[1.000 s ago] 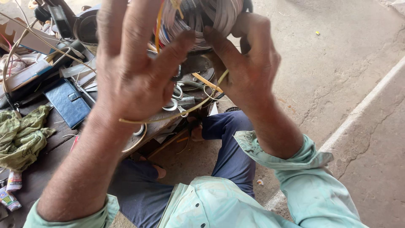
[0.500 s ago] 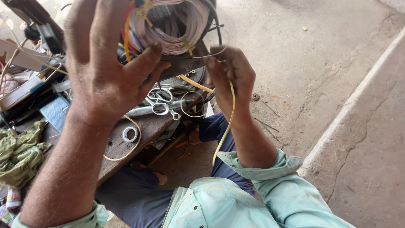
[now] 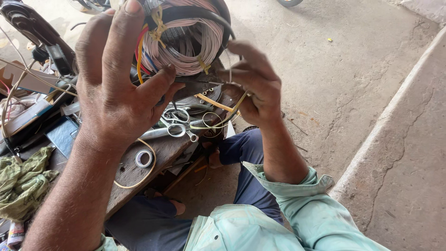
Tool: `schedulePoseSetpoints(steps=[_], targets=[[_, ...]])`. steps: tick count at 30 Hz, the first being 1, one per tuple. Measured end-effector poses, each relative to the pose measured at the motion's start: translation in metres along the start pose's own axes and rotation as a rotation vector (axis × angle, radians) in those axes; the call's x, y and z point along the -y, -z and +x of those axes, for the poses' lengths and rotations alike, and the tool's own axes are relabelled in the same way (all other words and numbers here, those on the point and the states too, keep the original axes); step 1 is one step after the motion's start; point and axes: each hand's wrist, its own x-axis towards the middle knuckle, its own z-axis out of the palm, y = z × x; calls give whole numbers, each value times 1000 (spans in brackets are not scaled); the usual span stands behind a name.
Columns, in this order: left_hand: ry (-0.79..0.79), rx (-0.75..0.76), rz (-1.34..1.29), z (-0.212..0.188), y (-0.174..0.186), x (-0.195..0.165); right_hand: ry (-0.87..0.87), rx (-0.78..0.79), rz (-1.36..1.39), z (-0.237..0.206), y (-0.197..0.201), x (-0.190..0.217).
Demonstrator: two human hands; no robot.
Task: The person works on a cylindrical electrical coil, repeatedly wrapping and securing it with a yellow tie. They use pliers to cut the tie and adjust the coil's position on the workbench. The task involves handling wires and tools while seated at a cluttered workbench.
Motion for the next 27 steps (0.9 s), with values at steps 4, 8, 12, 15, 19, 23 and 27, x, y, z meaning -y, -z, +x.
schedulePoseSetpoints(steps=[4,8,12,15,19,23,27], targets=[[-19,-16,-23,1,0,-1,-27,28,-19,-5,-1,-3],[-4,-17,-30,2,1,-2,-85,-83,67,-10,-11,5],[20,-2,-25,1,1,-3,-100,-213,60,-9,-25,7],[28,-12,-49,0,-1,-3,-184,-297,36,-5,-28,7],[27,-18,-28,-1,-4,-1,-192,-326,-124,1,-27,10],[11,-21,-29,-1,-4,1,-136,-293,-109,7,-28,15],[69,-15,-80,3,-3,-1,-193,-334,12,12,-33,15]])
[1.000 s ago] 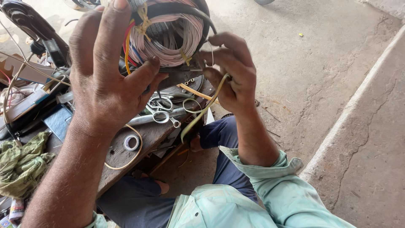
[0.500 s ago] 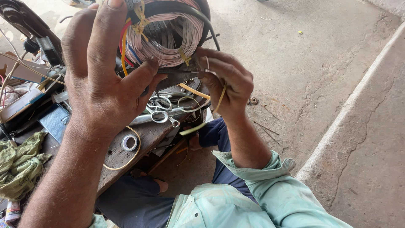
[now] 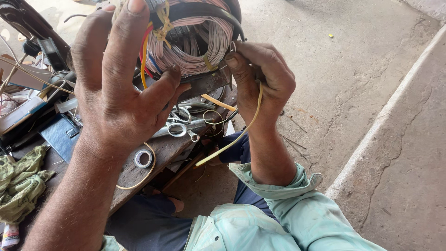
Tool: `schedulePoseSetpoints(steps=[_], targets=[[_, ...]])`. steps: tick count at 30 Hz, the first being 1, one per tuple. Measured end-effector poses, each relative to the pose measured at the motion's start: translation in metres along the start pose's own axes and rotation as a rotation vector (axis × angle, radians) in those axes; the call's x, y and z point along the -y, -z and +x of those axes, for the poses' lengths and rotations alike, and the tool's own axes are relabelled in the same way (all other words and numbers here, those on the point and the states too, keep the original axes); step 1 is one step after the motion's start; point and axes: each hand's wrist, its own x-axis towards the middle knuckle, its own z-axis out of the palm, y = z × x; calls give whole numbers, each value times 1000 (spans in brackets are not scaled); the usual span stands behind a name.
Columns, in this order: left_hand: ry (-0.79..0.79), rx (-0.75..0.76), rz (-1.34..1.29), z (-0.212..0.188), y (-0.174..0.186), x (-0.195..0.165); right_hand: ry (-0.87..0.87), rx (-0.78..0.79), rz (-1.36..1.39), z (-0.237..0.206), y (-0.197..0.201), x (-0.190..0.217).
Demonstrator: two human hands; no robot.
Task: The person works on a cylindrical electrical coil, repeatedly wrapping and securing it with a yellow tie. They use pliers to cut the tie and adjust the coil's position on the workbench. The task involves handling wires and tools while seated at a cluttered workbench.
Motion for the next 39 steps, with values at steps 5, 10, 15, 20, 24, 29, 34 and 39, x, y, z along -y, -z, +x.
schedulePoseSetpoints(steps=[5,10,15,20,24,29,34,39], targets=[[150,23,-106,6,1,-7,-68,40,77,3,1,0],[186,40,-124,4,1,-6,-122,-3,122,3,-1,0],[147,59,-124,0,-3,2,-134,-52,197,5,-7,-8],[-12,22,-39,-3,-7,8,75,-102,10,4,-14,-22],[-9,-46,-86,-8,-13,5,367,-116,-332,0,-11,-32],[-28,-31,-110,-13,-14,11,360,-90,-412,-11,-10,-32],[-50,-3,-106,-12,-11,12,26,-89,-284,-26,-12,-17],[95,72,-162,-7,-9,5,73,-54,-173,-33,-15,-17]])
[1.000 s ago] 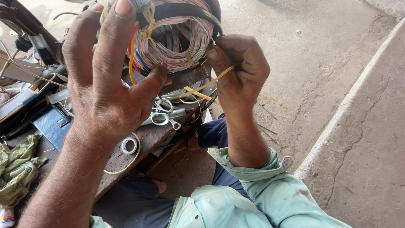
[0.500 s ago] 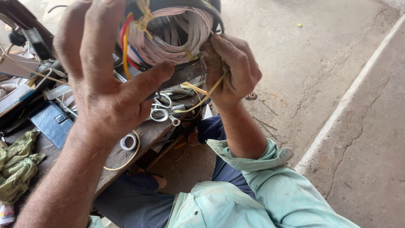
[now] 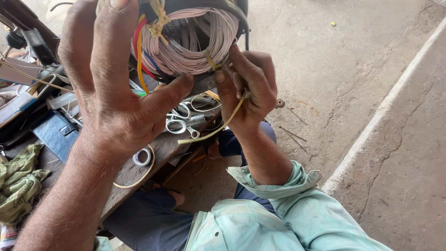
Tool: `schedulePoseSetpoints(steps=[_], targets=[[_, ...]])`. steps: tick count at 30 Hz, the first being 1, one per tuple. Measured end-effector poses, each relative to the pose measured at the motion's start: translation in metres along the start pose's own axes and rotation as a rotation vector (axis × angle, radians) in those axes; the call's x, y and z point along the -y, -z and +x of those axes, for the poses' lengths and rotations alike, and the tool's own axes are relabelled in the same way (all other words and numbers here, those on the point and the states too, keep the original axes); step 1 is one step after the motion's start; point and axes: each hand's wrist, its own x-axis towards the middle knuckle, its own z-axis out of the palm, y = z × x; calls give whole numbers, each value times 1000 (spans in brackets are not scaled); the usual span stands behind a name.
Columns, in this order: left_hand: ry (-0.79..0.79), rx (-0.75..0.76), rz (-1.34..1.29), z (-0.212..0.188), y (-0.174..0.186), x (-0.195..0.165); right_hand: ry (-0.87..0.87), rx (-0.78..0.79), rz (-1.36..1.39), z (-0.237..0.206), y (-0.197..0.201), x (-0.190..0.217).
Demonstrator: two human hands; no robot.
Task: The person works on a cylindrical electrical coil, repeatedly wrapping and securing it with a yellow tie. They use pliers to cut the tie and adjust the coil's position on the workbench. The task involves handling wires and tools while seated at a cluttered workbench.
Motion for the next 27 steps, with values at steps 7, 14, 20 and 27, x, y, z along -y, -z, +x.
schedulePoseSetpoints(steps=[7,14,20,27], targets=[[49,5,-12,5,-1,-3,53,35,-117,-5,2,-9],[140,-92,-181,2,-14,0,165,110,-184,6,8,-22],[91,-98,-144,1,-16,4,91,184,-55,10,13,-21],[56,-75,-58,4,-12,-1,5,160,19,6,14,-11]])
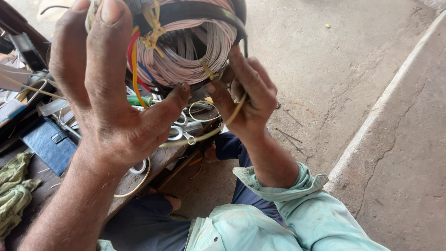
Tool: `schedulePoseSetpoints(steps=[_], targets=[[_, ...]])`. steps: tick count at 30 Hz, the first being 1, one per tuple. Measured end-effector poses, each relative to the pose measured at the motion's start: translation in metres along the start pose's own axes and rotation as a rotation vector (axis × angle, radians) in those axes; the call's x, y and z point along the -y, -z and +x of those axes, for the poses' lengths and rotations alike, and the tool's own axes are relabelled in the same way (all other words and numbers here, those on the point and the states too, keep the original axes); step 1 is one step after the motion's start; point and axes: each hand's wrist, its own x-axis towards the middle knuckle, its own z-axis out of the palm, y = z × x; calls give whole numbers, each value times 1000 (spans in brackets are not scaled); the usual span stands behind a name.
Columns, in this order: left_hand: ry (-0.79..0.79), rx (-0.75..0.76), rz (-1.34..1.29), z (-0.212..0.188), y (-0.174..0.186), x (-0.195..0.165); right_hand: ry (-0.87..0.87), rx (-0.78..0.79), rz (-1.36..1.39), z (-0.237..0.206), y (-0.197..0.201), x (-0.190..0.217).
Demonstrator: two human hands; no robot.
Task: The person works on a cylindrical electrical coil, repeatedly wrapping and securing it with a yellow tie. They use pliers to cut the tie and adjust the coil's position on the workbench. The task involves handling wires and tools while seated at a cluttered workbench.
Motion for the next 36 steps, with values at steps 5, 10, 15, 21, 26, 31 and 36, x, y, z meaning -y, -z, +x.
schedulePoseSetpoints(steps=[5,10,15,21,26,31,36], targets=[[-63,-23,24,5,0,1,160,-16,-133,3,-6,-21],[-126,-91,48,11,1,0,204,119,-6,17,7,-29],[-182,-113,86,11,3,-7,244,72,-19,32,26,-18],[-68,-52,36,8,3,-7,487,-108,-237,49,0,-34],[-199,-125,152,2,-3,-2,416,-6,-339,36,13,-28],[-162,-134,172,-3,-9,-5,221,76,-177,12,8,2],[-76,30,170,0,14,-18,78,43,-131,6,-7,14]])
